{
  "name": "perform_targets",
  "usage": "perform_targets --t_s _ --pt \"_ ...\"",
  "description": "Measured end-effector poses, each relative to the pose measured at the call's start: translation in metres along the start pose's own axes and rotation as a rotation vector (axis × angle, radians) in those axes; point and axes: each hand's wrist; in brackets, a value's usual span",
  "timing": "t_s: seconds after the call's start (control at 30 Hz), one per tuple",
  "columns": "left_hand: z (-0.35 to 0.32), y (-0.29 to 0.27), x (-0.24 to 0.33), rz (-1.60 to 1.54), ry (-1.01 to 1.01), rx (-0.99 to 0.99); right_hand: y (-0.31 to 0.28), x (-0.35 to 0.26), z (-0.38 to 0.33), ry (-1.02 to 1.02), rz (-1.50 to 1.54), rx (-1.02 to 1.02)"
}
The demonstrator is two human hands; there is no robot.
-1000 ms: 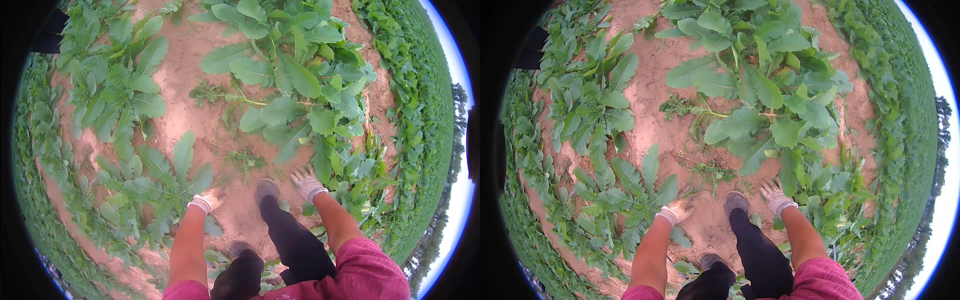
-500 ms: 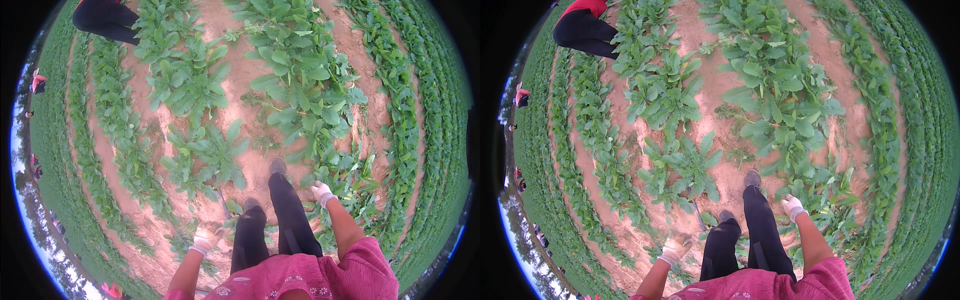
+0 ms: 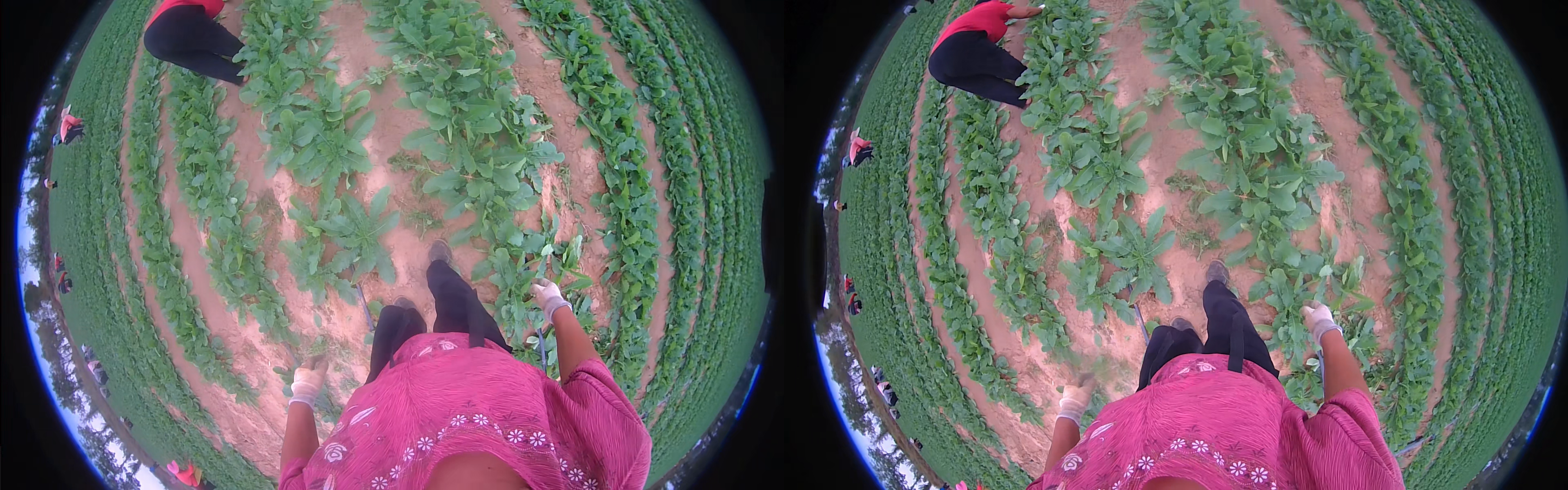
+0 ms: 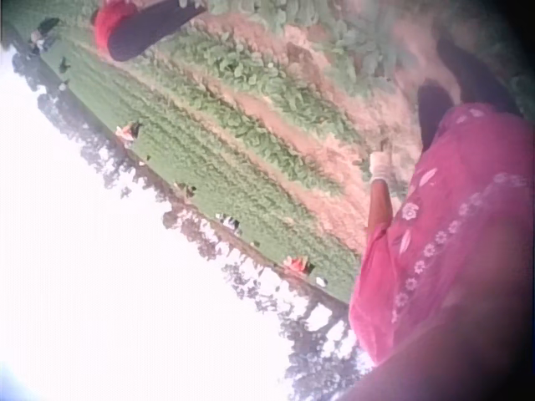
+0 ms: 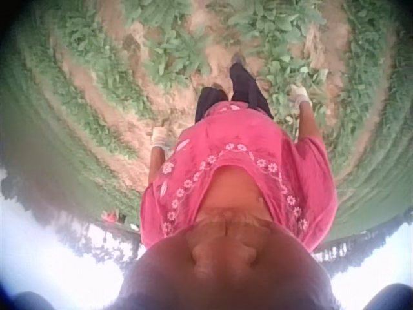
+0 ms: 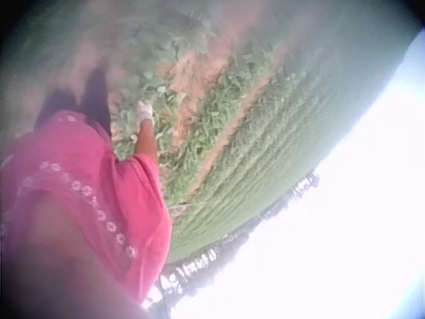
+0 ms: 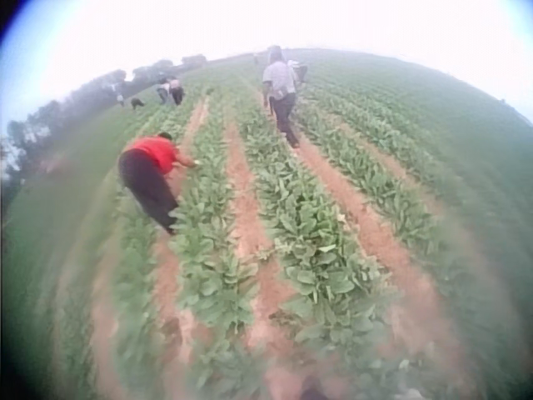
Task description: The person walks between rows of leafy green plants in an outdoor field and repeatedly pulls small weeds from the soil by hand, discarding them to the side. Other workers are visible in the background performing similar tasks.
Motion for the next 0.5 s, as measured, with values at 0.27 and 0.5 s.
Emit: perform_targets --t_s 0.27,0.5 --pt "-0.021 -0.036 0.017 -0.057 0.025 0.082 -0.057 -0.005 -0.049 0.1 0.081 0.029" --pt "-0.032 -0.046 0.054 -0.089 0.1 0.152 -0.098 0.008 -0.059 0.314 0.33 0.241"
Point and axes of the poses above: each hand's wrist, its own z-axis towards the middle knuckle, its own y-axis out of the palm, x = y × z, and after that the axes turned 12 degrees about -y, right-handed
